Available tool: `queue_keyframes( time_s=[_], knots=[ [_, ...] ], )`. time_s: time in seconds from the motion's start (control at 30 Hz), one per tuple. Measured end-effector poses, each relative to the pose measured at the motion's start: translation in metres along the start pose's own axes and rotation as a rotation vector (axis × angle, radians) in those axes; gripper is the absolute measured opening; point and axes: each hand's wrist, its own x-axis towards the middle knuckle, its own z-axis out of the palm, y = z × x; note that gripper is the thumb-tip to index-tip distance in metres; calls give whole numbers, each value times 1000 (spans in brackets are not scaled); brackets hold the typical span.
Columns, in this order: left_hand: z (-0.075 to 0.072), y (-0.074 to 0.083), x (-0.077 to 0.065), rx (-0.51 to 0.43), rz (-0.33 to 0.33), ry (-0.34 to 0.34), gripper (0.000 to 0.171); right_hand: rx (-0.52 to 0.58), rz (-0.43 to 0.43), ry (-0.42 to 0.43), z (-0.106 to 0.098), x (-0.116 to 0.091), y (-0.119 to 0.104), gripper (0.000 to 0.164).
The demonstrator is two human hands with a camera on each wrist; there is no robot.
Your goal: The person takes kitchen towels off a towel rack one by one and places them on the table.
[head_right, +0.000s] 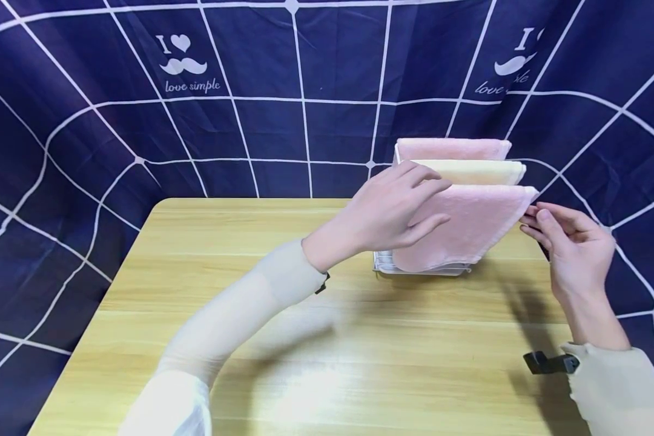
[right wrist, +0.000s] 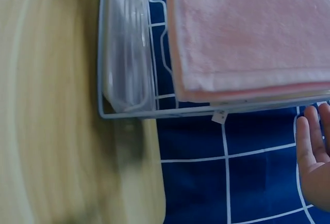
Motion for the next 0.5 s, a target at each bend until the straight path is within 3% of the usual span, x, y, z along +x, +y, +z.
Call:
queue_keyframes(
  time_s=[0.13, 0.5],
  knots=[
    [3, 1, 13, 25, -2, -44, 42, 23, 14, -32, 3, 8, 0, 25],
    [15, 6, 46, 27, 5, -67, 33, 59, 33, -62, 5, 17, -2, 25]
  ],
)
